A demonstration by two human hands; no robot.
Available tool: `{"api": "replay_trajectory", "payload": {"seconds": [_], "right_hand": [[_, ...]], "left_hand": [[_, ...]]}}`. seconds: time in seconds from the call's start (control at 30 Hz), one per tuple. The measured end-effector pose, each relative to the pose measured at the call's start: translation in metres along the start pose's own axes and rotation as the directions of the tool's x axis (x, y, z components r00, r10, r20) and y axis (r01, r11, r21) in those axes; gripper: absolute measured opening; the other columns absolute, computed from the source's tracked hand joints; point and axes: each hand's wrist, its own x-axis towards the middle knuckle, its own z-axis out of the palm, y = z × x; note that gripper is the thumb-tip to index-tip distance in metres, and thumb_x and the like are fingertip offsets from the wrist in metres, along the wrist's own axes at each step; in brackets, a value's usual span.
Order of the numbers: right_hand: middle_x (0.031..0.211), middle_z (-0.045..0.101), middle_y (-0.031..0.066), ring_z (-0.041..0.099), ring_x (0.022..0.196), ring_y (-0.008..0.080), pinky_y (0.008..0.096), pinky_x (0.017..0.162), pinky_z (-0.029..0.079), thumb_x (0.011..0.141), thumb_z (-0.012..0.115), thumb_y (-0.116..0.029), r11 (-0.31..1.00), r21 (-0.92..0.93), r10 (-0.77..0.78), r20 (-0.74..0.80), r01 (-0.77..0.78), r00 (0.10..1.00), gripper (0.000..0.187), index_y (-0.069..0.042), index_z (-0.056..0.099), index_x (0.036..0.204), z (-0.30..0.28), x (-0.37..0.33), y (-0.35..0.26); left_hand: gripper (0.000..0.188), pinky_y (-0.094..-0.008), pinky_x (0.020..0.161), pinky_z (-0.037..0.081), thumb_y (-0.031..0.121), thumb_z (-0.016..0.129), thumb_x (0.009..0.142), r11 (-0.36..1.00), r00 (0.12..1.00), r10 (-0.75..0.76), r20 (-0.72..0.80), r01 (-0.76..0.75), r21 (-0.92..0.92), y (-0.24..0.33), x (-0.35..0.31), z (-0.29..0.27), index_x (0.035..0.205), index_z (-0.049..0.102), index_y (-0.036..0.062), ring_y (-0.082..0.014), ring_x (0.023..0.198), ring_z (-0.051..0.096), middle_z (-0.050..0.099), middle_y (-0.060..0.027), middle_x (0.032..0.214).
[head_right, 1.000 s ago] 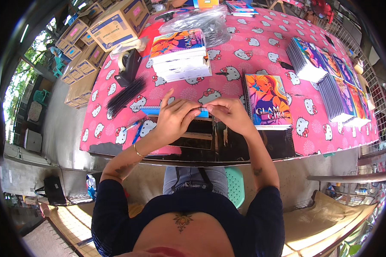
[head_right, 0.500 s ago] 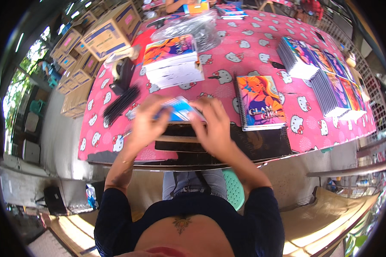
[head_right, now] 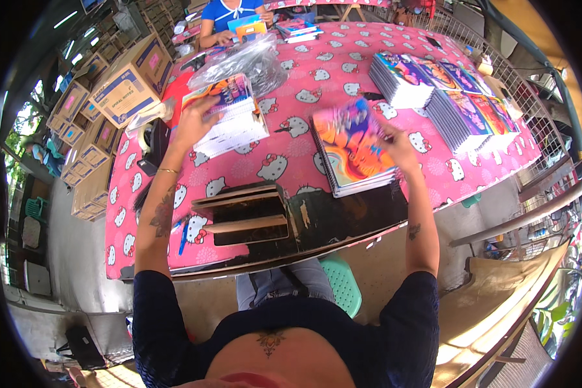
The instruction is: The person inserts blue spiral coils into the holes of notebooks by hand and stacks them on a table.
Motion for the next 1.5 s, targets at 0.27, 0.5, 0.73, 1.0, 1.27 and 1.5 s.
{"api": "replay_trajectory", "payload": {"seconds": [0.27,0.5,0.73,1.0,1.27,1.5], "right_hand": [[0.097,0.067,0.0188,0.065,0.080,0.0270,0.0396,0.077,0.051,0.086,0.080,-0.022,0.925,-0.380,-0.015,-0.096,-0.022,0.995,0.053,0.002,0.064,0.131,0.021,-0.011,-0.002],[0.111,0.064,0.0210,0.065,0.090,0.0272,0.0393,0.082,0.051,0.086,0.081,-0.027,0.922,-0.368,0.112,-0.035,-0.117,0.993,0.061,0.001,0.061,0.136,0.002,-0.012,0.012],[0.140,0.056,0.0151,0.051,0.134,0.0243,0.0402,0.110,0.042,0.083,0.086,-0.021,0.883,0.337,-0.353,0.016,0.327,0.936,0.080,0.000,0.045,0.148,0.116,-0.055,-0.141],[0.099,0.073,0.0009,0.063,0.085,0.0053,0.0234,0.075,0.052,0.092,0.075,-0.005,0.741,0.670,-0.122,0.071,0.043,0.990,0.022,-0.003,0.069,0.113,0.197,-0.084,-0.125],[0.109,0.072,0.0036,0.062,0.094,0.0072,0.0238,0.079,0.048,0.091,0.078,-0.012,0.834,0.547,-0.167,0.134,0.068,0.977,0.039,-0.004,0.064,0.127,0.216,-0.081,-0.126],[0.136,0.056,0.0155,0.056,0.121,0.0182,0.0333,0.099,0.047,0.093,0.073,-0.012,0.748,0.661,-0.140,0.056,0.069,0.989,0.067,-0.004,0.038,0.151,0.242,-0.093,-0.127]], "left_hand": [[0.026,-0.0447,0.091,0.054,0.018,0.069,0.094,0.964,0.999,0.017,-0.029,-0.009,0.267,-0.012,-0.008,-0.006,0.118,0.073,0.0089,-0.0290,0.104,0.070,0.073,-0.0139,0.115],[0.028,-0.0368,0.077,0.040,0.014,0.066,0.095,0.949,0.941,0.077,-0.330,0.032,0.313,0.092,0.004,-0.080,0.122,0.070,0.0093,-0.0245,0.080,0.061,0.063,-0.0061,0.084],[0.033,-0.0367,0.075,0.039,0.009,0.070,0.089,0.968,0.967,0.242,-0.078,-0.246,-0.048,0.188,-0.008,-0.111,0.121,0.070,0.0071,-0.0252,0.076,0.057,0.062,-0.0070,0.082],[0.035,-0.0373,0.072,0.039,0.010,0.071,0.087,0.967,0.965,0.254,0.058,-0.253,-0.021,0.197,-0.041,-0.104,0.123,0.069,0.0085,-0.0221,0.077,0.058,0.058,-0.0044,0.081],[0.039,-0.0384,0.080,0.042,0.016,0.071,0.089,0.977,0.975,0.131,0.178,-0.158,0.146,0.194,-0.070,-0.110,0.127,0.067,0.0086,-0.0215,0.087,0.063,0.065,-0.0045,0.093],[0.071,-0.0513,0.120,0.022,0.031,0.068,0.095,0.947,0.940,-0.204,-0.272,0.260,0.191,0.166,-0.163,-0.051,0.153,0.040,0.0012,-0.0397,0.149,0.031,0.040,-0.0213,0.156]]}}
